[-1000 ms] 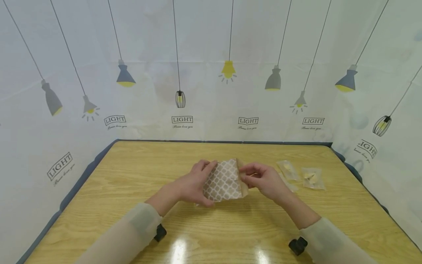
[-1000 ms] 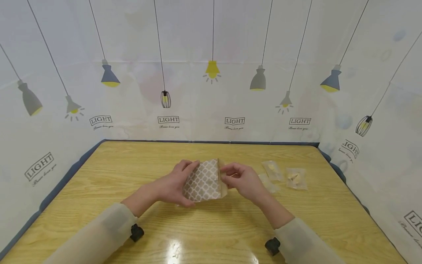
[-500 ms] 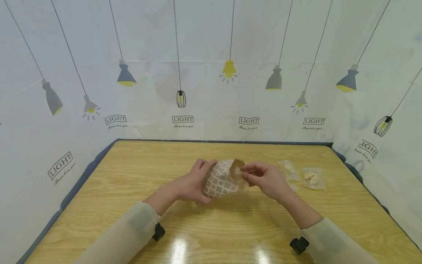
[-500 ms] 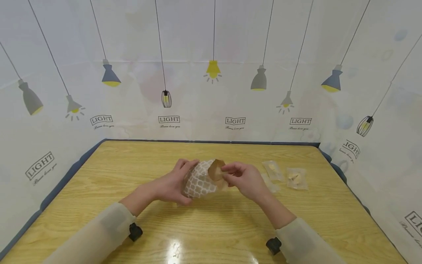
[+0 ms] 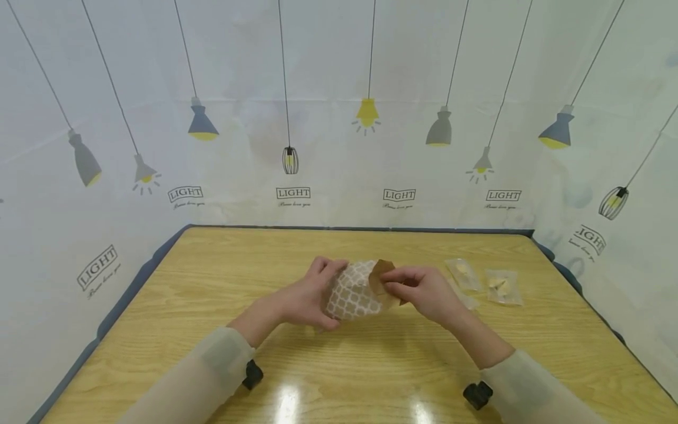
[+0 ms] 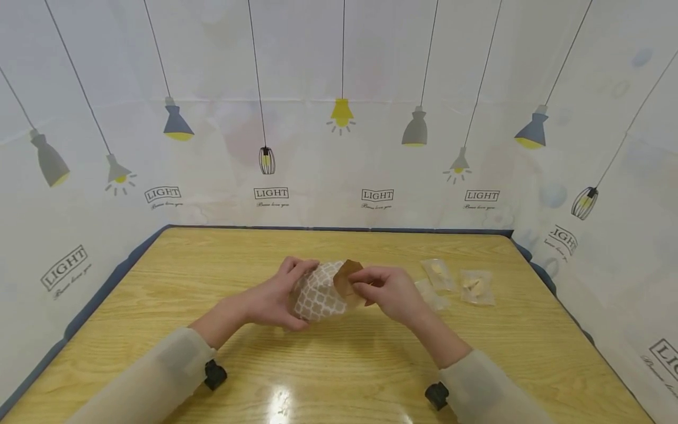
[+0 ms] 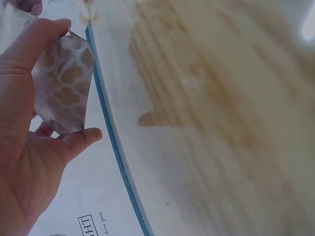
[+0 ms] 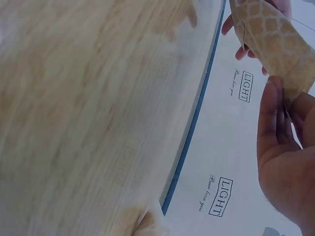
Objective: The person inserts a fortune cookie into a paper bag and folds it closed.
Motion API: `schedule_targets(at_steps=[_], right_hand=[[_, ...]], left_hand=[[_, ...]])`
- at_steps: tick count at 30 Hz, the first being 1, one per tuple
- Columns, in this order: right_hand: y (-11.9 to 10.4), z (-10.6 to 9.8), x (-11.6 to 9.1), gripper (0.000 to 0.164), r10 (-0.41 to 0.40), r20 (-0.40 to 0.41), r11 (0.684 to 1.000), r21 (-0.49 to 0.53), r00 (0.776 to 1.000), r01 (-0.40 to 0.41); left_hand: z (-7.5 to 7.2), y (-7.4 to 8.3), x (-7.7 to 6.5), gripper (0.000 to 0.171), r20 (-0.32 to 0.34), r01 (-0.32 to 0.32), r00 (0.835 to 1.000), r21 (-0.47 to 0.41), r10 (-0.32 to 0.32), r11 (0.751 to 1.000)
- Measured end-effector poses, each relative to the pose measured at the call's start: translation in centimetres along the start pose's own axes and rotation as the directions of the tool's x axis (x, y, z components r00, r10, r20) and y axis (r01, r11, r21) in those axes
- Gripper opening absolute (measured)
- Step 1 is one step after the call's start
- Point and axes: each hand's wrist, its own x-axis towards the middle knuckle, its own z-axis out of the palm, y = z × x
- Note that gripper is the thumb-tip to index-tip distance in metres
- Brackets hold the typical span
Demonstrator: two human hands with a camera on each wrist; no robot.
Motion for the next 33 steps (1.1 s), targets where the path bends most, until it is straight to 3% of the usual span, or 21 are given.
schedule_targets(at_steps=[7,10,15,22,28,33], right_hand=[[-1.2,0.3,0.0,0.025,0.074,-0.054,0.99,-0.113,0.996,-0.08],[-1.5,0.3,0.0,0.025,0.092,-0.042,0.991,-0.089,0.995,-0.095],[-1.4,0.4,0.0,0.029,0.049,0.001,0.997,-0.055,0.999,-0.049],[-1.3,0.5,-0.1,0.031,0.064,-0.022,0.997,-0.049,0.998,-0.065],[-1.3,-0.1,-0.4,0.035,0.085,0.081,0.996,0.032,0.993,-0.088],[-1.3,-0.6,-0.5,0.034,0.09,0.092,0.996,0.018,0.992,-0.092]], left_hand=[[0.1,-0.1,0.1,0.11,0.001,-0.024,1.0,-0.005,0.024,1.0],[0.0,-0.1,-0.1,0.109,-0.002,-0.016,1.0,-0.022,0.016,1.0],[0.0,-0.1,-0.2,0.112,-0.006,-0.01,1.0,-0.028,0.01,1.0],[0.4,0.0,0.1,0.111,-0.004,-0.014,1.0,-0.017,0.014,1.0],[0.1,0.0,-0.3,0.11,-0.021,0.014,1.0,-0.023,-0.014,1.0],[-0.1,-0.4,-0.2,0.105,-0.028,-0.004,1.0,-0.024,0.004,1.0]])
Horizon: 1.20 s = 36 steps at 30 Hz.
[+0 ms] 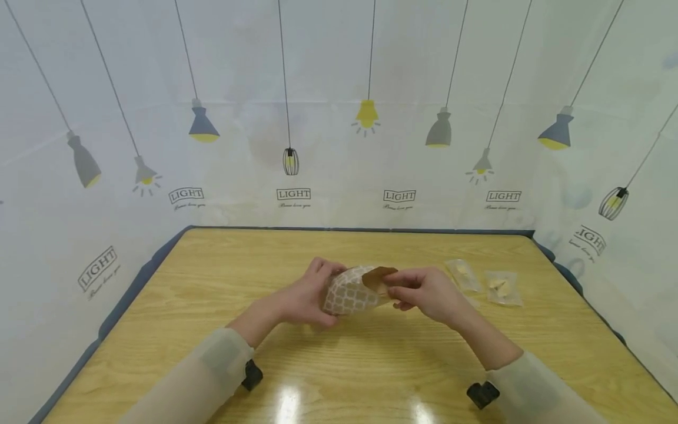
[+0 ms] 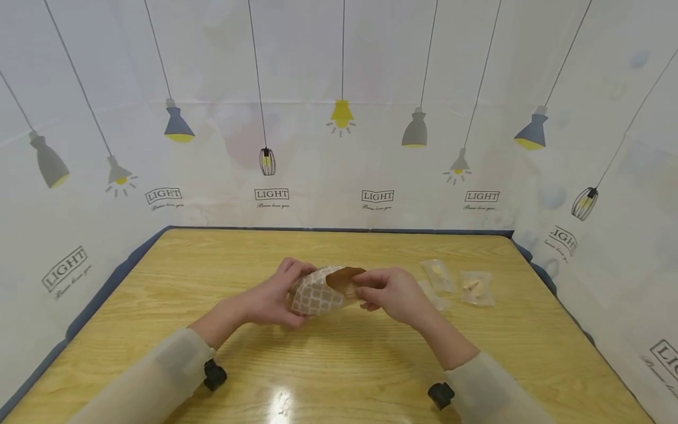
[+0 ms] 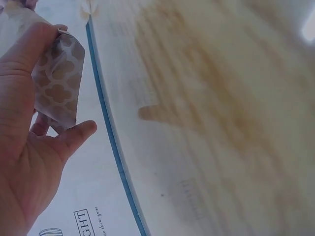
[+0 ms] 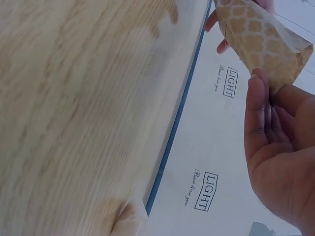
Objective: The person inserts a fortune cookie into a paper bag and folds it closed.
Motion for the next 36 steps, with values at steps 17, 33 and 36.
schedule_targets(at_steps=[17,33,36], right_hand=[[1.2,-2.7,-1.2,0.035,-0.074,-0.063,0.997,-0.035,0.995,0.072],[7.6,-9.9,-4.2,0.04,0.058,-0.138,0.97,-0.225,0.989,-0.088],[8.1,-10.2,-4.2,0.039,0.065,-0.121,0.958,-0.269,0.991,-0.095]], left_hand=[[-0.3,-0.1,-0.4,0.111,-0.056,0.002,0.998,-0.011,-0.003,1.0],[-0.8,-0.4,-0.9,0.109,-0.065,0.04,0.997,-0.009,-0.04,0.999],[-0.8,-0.5,-0.8,0.108,-0.067,0.034,0.997,-0.003,-0.034,0.999]])
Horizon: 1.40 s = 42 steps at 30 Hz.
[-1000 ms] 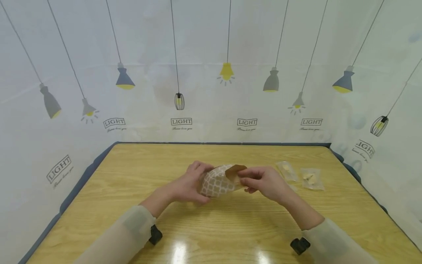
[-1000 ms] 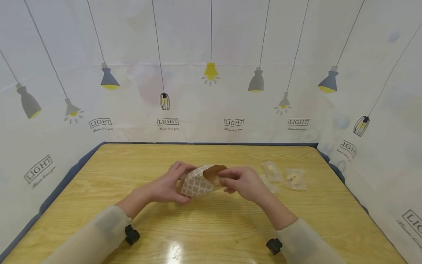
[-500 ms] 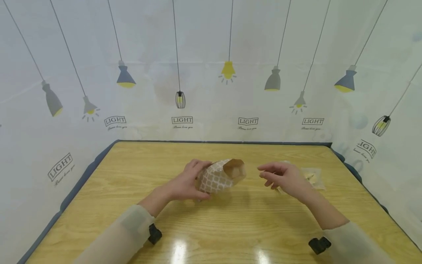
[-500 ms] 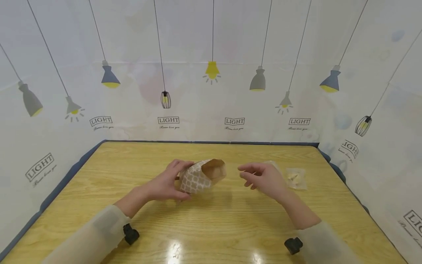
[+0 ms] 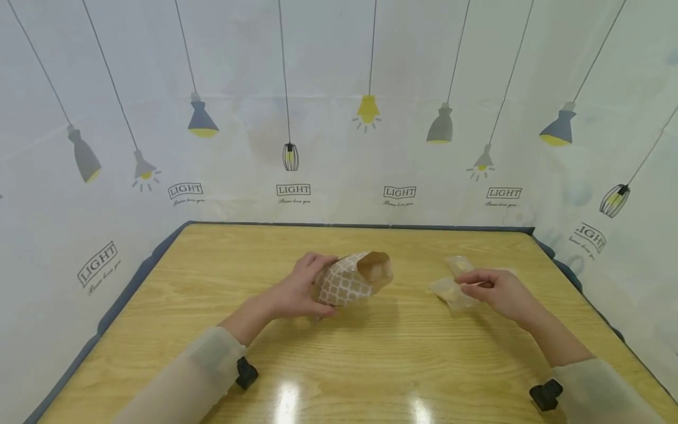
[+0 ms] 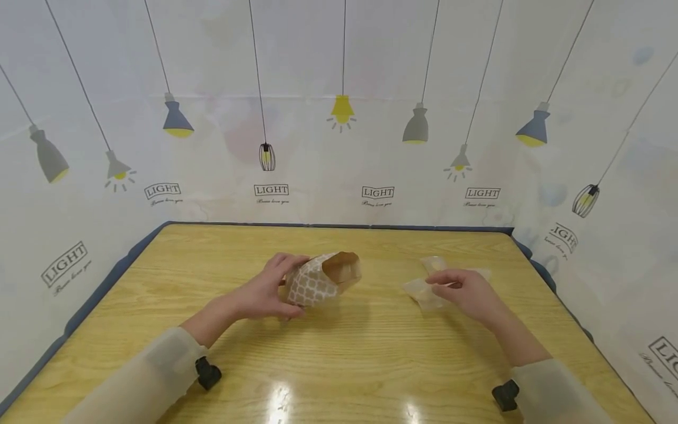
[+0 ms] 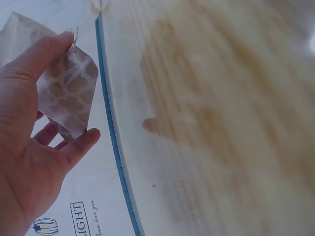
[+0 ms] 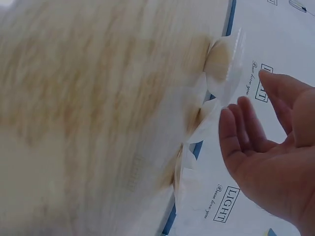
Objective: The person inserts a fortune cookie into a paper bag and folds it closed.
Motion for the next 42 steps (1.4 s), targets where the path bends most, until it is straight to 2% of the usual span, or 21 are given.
schedule_targets(at_steps=[5,9,15,21,26,33,42], right_hand=[[0.0,0.1,0.4,0.039,0.017,0.063,0.998,-0.058,0.998,-0.013],[-0.2,0.4,0.7,0.043,0.058,0.102,0.997,-0.064,0.993,-0.052],[-0.4,0.9,0.7,0.049,0.072,0.153,0.997,-0.025,0.986,-0.069],[-0.7,1.6,0.8,0.048,0.063,0.156,0.997,-0.042,0.986,-0.057],[-1.1,1.9,0.7,0.048,0.07,0.174,0.997,0.022,0.982,-0.075],[-1.7,2.1,0.4,0.063,0.025,0.126,0.98,0.195,0.992,-0.049],[-4.3,3.0,0.3,0.052,-0.063,-0.004,0.952,0.299,0.998,0.061]], left_hand=[[0.0,0.0,0.1,0.107,0.002,-0.004,1.0,0.003,0.004,1.0],[0.1,0.0,0.2,0.107,0.006,0.01,1.0,-0.002,-0.01,1.0],[0.1,0.1,0.1,0.106,0.012,0.017,1.0,0.009,-0.017,1.0],[0.1,0.4,0.1,0.106,0.013,0.018,1.0,0.021,-0.018,1.0],[0.2,0.4,0.2,0.108,0.015,0.012,1.0,0.032,-0.012,0.999],[0.3,0.3,0.3,0.11,0.025,0.02,0.999,0.034,-0.021,0.999],[0.3,0.5,0.3,0.11,0.03,0.051,0.998,0.037,-0.052,0.998]])
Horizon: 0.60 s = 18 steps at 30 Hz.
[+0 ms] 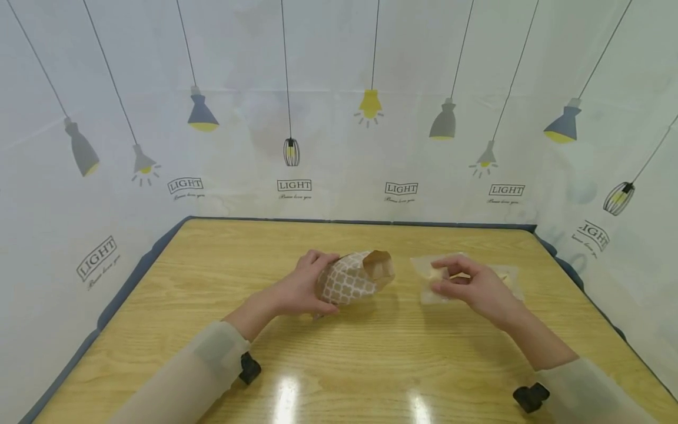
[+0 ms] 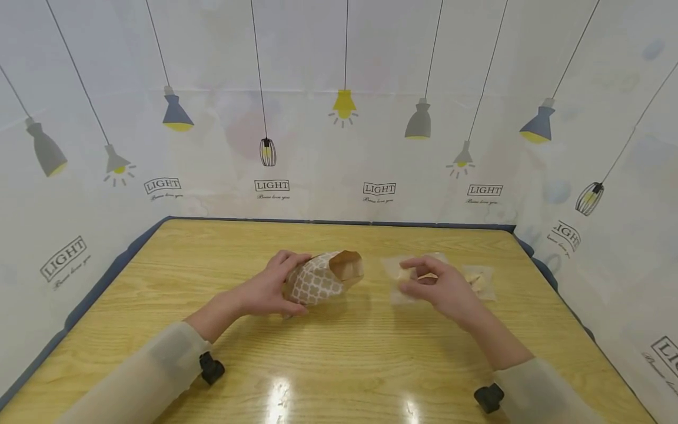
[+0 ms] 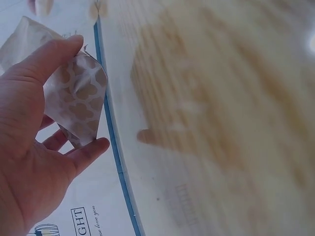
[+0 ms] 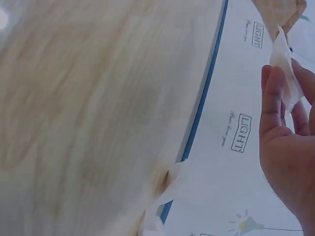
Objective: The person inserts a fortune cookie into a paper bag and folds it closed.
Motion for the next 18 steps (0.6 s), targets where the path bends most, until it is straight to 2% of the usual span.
schedule_targets(at_steps=[12,18], right_hand=[[-3.3,1.6,0.4,0.049,-0.012,0.011,1.0,0.009,1.0,0.012],[-4.1,1.9,0.7,0.046,-0.027,0.055,0.999,0.038,0.998,0.025]], left_hand=[[-0.1,0.0,0.0,0.111,0.0,0.013,1.0,-0.006,-0.013,1.0],[-0.1,0.1,-0.1,0.11,0.001,0.014,1.0,0.001,-0.014,1.0]])
